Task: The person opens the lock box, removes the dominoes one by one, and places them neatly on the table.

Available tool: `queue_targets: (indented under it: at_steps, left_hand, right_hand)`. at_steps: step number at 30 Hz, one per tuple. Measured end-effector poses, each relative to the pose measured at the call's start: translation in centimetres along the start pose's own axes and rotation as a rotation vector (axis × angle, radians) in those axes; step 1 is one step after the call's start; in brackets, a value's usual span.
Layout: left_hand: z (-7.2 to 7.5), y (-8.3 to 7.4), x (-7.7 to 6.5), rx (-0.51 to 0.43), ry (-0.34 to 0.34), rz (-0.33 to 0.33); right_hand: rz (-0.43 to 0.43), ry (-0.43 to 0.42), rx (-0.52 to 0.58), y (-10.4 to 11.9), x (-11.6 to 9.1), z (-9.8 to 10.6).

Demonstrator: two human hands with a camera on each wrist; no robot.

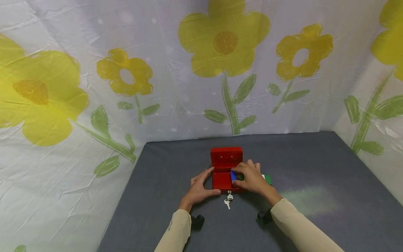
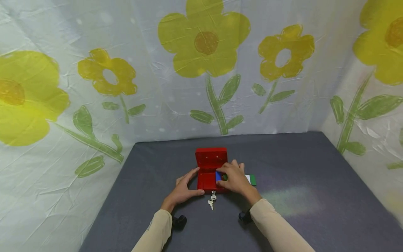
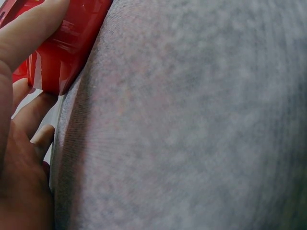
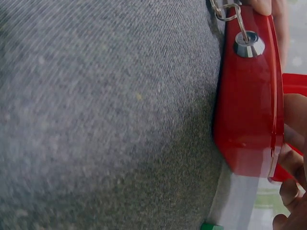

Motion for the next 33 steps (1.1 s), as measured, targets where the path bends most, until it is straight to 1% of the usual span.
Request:
queue_targets:
  at_steps: [7, 13, 19, 25, 33]
  left_hand:
    - [-0.06, 0.08, -0.05, -0.007, -0.005, 0.007]
    - [-0.07, -0.07, -0.07, -0.009, -0.006, 0.010]
    - [-0.03, -0.13, -0.01, -0.010, -0.014, -0.005]
    - [0.02, -0.13, 0.02, -0.012, -0.010, -0.008]
    - [-0.03, 0.03, 0.10, -0.005, -0.009, -0.004]
  right_hand:
    - [-0.012, 0.009, 0.010, -0.24, -0.07, 0.13]
    - [-0.002, 0.000, 0.019, -0.43, -0.28, 0.32]
    - [0.021, -0.019, 0.029, -0.49, -0.51, 0.61]
    - [0.010, -0.002, 0.030, -0.64, -0.64, 0.75]
    - [0.015, -0.015, 0.031, -0.94, -0.81, 0.82]
Point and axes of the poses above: each hand's wrist, its own x-axis towards the middle knuckle, its own z-axis out of the back of the hand, y = z × x, the point moved 3 cm from there along x, towards the middle knuckle, and after that the axes turned 6 degrees about y, right-handed, at the moved point
